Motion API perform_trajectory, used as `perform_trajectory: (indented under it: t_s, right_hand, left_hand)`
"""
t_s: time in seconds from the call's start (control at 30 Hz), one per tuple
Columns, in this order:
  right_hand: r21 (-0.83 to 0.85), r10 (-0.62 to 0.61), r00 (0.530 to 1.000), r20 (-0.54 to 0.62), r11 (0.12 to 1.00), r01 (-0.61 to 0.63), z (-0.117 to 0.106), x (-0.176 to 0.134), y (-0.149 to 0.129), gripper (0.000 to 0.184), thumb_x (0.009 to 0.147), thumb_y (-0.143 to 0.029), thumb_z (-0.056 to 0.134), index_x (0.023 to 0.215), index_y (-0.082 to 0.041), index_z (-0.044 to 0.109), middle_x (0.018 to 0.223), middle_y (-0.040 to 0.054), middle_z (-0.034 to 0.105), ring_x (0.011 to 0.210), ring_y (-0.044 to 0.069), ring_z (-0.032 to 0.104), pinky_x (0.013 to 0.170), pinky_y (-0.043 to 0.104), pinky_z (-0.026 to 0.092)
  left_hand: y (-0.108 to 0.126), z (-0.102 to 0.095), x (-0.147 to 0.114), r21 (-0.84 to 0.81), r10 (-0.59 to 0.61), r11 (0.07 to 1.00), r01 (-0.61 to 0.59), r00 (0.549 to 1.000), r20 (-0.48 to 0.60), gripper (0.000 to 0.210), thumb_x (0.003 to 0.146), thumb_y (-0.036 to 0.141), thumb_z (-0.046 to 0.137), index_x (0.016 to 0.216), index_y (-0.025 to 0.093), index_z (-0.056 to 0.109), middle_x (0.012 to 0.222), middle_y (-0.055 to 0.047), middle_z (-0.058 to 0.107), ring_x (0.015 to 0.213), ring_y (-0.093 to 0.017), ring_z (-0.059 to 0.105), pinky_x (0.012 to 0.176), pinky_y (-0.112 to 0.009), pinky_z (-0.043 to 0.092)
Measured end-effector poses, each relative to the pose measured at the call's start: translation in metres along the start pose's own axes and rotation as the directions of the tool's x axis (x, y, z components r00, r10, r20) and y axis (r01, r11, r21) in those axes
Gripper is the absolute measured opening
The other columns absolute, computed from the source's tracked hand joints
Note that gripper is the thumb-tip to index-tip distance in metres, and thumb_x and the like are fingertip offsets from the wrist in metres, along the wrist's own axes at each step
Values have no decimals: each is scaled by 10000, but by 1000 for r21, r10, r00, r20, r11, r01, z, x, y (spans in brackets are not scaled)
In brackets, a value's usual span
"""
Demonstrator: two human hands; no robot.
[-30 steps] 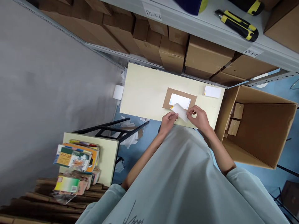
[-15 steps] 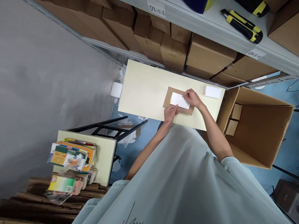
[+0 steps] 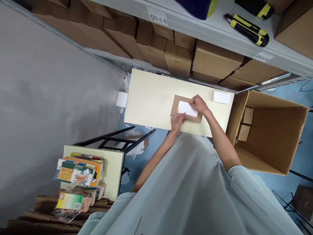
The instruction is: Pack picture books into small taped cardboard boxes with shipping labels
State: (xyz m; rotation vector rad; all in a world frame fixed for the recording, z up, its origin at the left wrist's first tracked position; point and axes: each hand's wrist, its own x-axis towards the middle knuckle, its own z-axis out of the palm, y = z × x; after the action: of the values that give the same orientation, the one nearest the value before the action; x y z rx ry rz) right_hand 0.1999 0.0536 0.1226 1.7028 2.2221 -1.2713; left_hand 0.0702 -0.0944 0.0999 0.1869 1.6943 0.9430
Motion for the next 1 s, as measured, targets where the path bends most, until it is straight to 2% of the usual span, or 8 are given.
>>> perform_trajectory:
  t_s: [0.37, 0.63, 0.8, 1.0]
  right_hand:
    - [-90, 77, 997, 10, 993, -75, 1, 2, -10, 126, 966, -191, 616, 856, -225, 668, 1231, 142, 662, 1140, 333, 661, 1005, 490, 581]
    - [-74, 79, 997, 5, 994, -78, 2, 5, -7, 69, 922, -186, 701, 865, -220, 680, 1237, 131, 673, 1149, 323, 672, 1030, 461, 578]
    - [-37, 70, 997, -16, 997, -71, 4, 3, -4, 69, 896, -149, 692, 876, -216, 692, 1230, 115, 684, 1126, 298, 676, 1012, 424, 579]
    - [28, 1, 1000, -16, 1000, -1, 2, 1, 7, 229, 801, -46, 670, 976, -185, 722, 1183, 91, 686, 1060, 234, 668, 985, 362, 560]
  left_hand:
    - [4, -4, 6, -16, -110, 994, 110, 993, 42, 268, 781, 432, 885, 754, 189, 778, 886, -114, 835, 725, -174, 716, 662, -284, 504]
    - [5, -8, 9, -2, -109, 994, 109, 992, 69, 395, 783, 576, 876, 804, 191, 787, 847, -109, 832, 682, -173, 721, 637, -275, 504]
    - [6, -7, 7, 37, -72, 997, 71, 997, 39, 365, 797, 544, 864, 800, 184, 805, 825, -114, 834, 660, -172, 717, 625, -274, 509]
    - [6, -4, 5, 76, -26, 997, 25, 1000, 6, 350, 826, 522, 835, 798, 175, 808, 777, -106, 822, 641, -176, 728, 627, -283, 512]
